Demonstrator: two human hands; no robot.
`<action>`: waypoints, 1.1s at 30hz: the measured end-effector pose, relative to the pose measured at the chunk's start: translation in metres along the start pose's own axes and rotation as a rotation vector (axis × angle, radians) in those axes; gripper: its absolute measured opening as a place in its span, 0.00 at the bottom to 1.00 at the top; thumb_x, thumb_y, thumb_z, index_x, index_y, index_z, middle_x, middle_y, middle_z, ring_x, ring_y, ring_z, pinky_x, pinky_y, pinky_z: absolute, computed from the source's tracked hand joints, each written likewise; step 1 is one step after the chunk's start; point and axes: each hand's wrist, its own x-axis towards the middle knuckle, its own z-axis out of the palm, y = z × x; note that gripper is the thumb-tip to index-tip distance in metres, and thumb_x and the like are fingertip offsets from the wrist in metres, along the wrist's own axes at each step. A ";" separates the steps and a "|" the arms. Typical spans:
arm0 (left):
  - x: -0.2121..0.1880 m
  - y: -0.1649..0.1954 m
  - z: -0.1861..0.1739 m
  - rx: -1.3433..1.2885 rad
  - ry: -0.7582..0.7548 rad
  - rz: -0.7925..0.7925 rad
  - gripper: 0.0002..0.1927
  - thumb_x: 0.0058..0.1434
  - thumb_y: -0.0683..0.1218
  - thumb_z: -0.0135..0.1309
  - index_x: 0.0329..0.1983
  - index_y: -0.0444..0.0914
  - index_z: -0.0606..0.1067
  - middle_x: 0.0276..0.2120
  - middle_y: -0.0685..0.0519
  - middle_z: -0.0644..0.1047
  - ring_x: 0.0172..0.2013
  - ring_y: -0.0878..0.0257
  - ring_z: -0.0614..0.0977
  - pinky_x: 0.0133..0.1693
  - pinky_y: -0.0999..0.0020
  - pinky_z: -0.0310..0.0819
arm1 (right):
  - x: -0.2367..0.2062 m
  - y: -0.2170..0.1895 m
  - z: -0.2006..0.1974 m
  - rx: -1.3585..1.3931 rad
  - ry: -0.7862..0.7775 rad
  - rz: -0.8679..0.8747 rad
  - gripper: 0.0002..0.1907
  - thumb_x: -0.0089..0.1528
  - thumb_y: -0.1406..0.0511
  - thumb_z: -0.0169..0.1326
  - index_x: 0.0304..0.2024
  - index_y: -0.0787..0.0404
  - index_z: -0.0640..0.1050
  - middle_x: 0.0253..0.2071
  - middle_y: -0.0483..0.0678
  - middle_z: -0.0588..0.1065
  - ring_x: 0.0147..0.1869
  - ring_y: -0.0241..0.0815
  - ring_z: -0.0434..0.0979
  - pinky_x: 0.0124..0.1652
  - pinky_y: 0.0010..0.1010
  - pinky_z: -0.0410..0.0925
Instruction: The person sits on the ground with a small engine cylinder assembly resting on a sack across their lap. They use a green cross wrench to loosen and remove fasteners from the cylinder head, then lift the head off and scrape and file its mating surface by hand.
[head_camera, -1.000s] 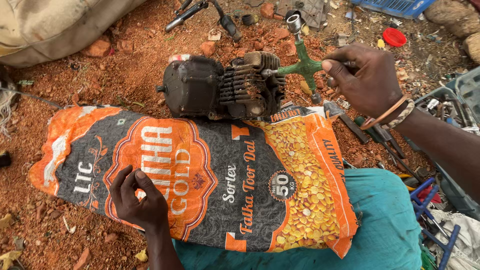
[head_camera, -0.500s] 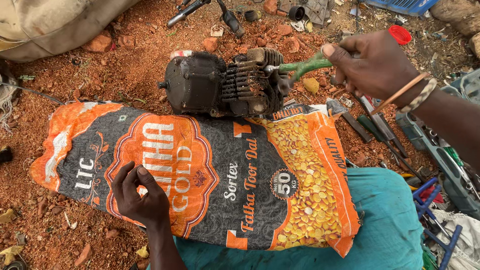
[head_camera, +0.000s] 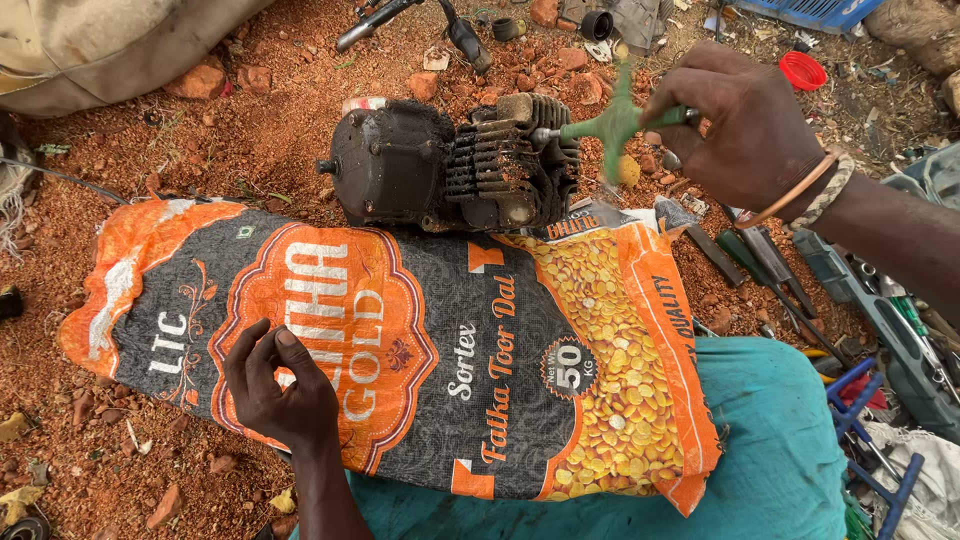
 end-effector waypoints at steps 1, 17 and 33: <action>0.000 0.000 0.000 0.005 0.001 0.002 0.11 0.79 0.44 0.54 0.47 0.29 0.78 0.54 0.43 0.76 0.43 0.60 0.82 0.39 0.69 0.83 | 0.001 0.000 0.001 0.027 -0.034 0.039 0.10 0.64 0.65 0.61 0.45 0.65 0.81 0.41 0.54 0.80 0.43 0.44 0.81 0.42 0.35 0.76; 0.000 0.000 0.000 0.028 -0.017 -0.011 0.11 0.79 0.44 0.54 0.47 0.30 0.78 0.54 0.42 0.76 0.42 0.60 0.83 0.39 0.69 0.83 | 0.010 -0.008 -0.007 0.012 -0.034 -0.124 0.12 0.70 0.60 0.55 0.44 0.62 0.83 0.39 0.55 0.80 0.38 0.46 0.80 0.40 0.35 0.74; 0.000 -0.006 0.001 0.059 -0.002 0.018 0.13 0.81 0.46 0.52 0.47 0.30 0.79 0.54 0.44 0.77 0.45 0.59 0.83 0.40 0.69 0.84 | 0.022 -0.011 -0.010 -0.050 -0.188 0.023 0.25 0.62 0.52 0.60 0.51 0.65 0.81 0.39 0.55 0.80 0.29 0.45 0.79 0.33 0.39 0.74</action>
